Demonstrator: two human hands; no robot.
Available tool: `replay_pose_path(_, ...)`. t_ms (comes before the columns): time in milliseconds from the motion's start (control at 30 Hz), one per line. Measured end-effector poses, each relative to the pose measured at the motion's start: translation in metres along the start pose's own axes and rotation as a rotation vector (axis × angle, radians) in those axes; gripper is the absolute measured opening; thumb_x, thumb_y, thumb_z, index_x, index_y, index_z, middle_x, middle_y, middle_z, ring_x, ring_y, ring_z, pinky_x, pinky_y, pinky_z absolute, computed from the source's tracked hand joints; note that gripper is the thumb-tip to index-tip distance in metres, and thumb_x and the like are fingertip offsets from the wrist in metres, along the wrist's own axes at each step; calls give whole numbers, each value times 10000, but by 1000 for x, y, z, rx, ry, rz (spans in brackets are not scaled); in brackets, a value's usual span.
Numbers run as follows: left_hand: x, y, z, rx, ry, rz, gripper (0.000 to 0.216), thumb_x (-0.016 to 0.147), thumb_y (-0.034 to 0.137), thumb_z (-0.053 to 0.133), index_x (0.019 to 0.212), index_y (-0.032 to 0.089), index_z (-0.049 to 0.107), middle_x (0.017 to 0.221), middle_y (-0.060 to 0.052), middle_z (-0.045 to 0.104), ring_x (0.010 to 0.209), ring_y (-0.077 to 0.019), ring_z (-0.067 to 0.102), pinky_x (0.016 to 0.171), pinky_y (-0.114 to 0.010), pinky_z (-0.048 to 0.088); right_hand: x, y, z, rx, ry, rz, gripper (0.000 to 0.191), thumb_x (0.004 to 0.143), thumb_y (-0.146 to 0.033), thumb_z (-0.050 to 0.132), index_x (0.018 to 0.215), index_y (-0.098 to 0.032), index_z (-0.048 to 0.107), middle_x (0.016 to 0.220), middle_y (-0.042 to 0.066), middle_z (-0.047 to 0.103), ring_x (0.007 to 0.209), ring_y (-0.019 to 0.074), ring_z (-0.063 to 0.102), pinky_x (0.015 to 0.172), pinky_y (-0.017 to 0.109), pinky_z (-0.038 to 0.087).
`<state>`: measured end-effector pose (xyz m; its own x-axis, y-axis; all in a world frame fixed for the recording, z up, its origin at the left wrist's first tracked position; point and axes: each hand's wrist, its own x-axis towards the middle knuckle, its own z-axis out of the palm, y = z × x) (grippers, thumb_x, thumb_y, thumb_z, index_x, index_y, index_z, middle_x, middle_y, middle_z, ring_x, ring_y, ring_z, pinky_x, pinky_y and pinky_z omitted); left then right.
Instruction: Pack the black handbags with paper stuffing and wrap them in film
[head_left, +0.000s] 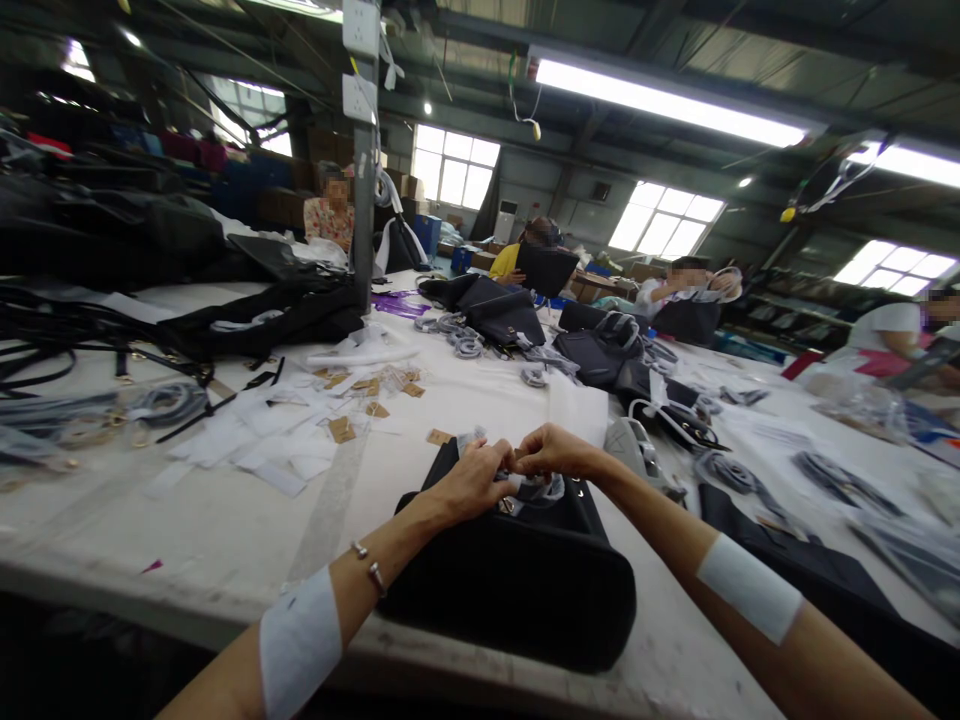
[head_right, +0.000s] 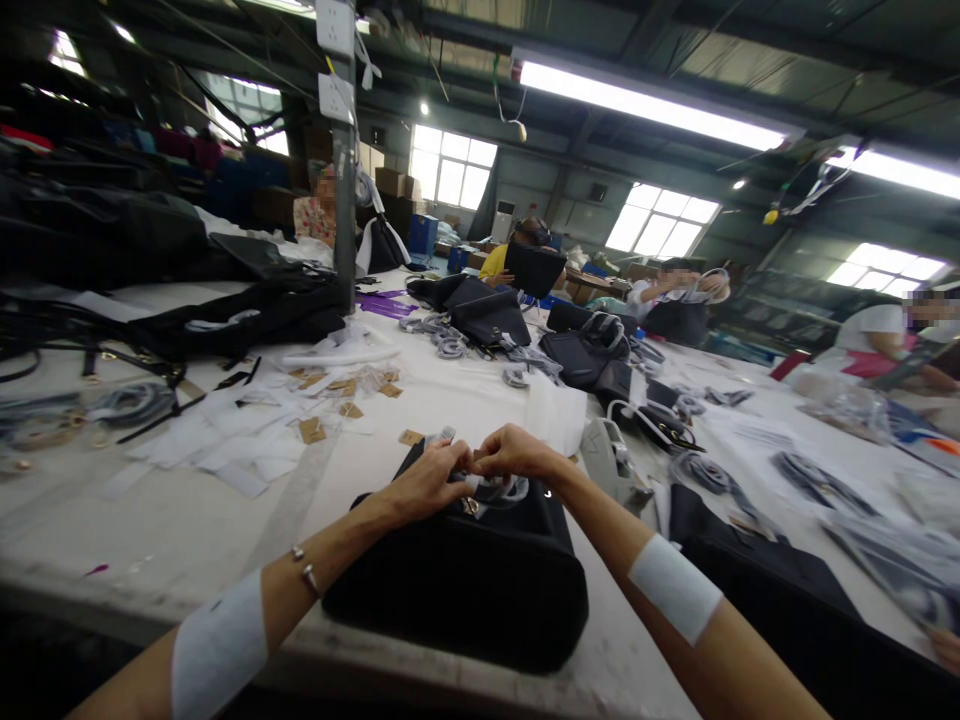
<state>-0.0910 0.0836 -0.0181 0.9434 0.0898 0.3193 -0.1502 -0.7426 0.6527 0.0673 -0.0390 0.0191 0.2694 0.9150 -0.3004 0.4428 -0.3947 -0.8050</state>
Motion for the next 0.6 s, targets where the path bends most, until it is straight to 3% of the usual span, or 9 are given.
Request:
replay_pose_path(100, 0, -4, -1, 46, -17, 18, 205, 763, 200, 636, 920, 199, 505, 894, 0, 630, 929, -198, 579, 1079, -446, 248, -1, -2, 0, -50, 23, -2, 231, 672, -365, 683, 697, -136, 685, 547, -42, 551, 467, 74, 481, 438, 174, 425)
replay_pose_path(200, -1, -11, -4, 93, -85, 149, 316, 757, 196, 662, 1028, 206, 501, 968, -4, 640, 964, -191, 591, 1100, -444, 216, -3, -7, 0, -111, 25, -2, 263, 685, -394, 669, 721, -135, 698, 552, -34, 556, 475, 82, 491, 438, 177, 423)
replay_pose_path(300, -2, -15, -5, 148, -76, 222, 312, 779, 181, 653, 1059, 215, 519, 979, -12, 650, 986, -194, 596, 1086, -422, 252, -6, -17, -1, -177, 44, -7, 259, 693, -393, 653, 696, -138, 696, 558, -25, 565, 492, 91, 504, 446, 176, 419)
replay_pose_path(467, -1, -14, -3, 91, 31, 193, 248, 776, 209, 654, 1004, 201, 558, 986, -42, 643, 985, -208, 587, 916, -334, 420, -11, -37, -1, -405, 109, -64, 319, 742, -437, 615, 677, -137, 699, 521, -23, 564, 473, 82, 465, 449, 184, 337)
replay_pose_path(600, 0, -13, 0, -11, 101, 43, 208, 750, 231, 646, 942, 193, 576, 869, -27, 660, 827, -193, 616, 756, -287, 457, -7, -52, 4, -694, 225, -151, 346, 776, -451, 608, 647, -148, 715, 492, -19, 558, 480, 78, 430, 474, 220, 266)
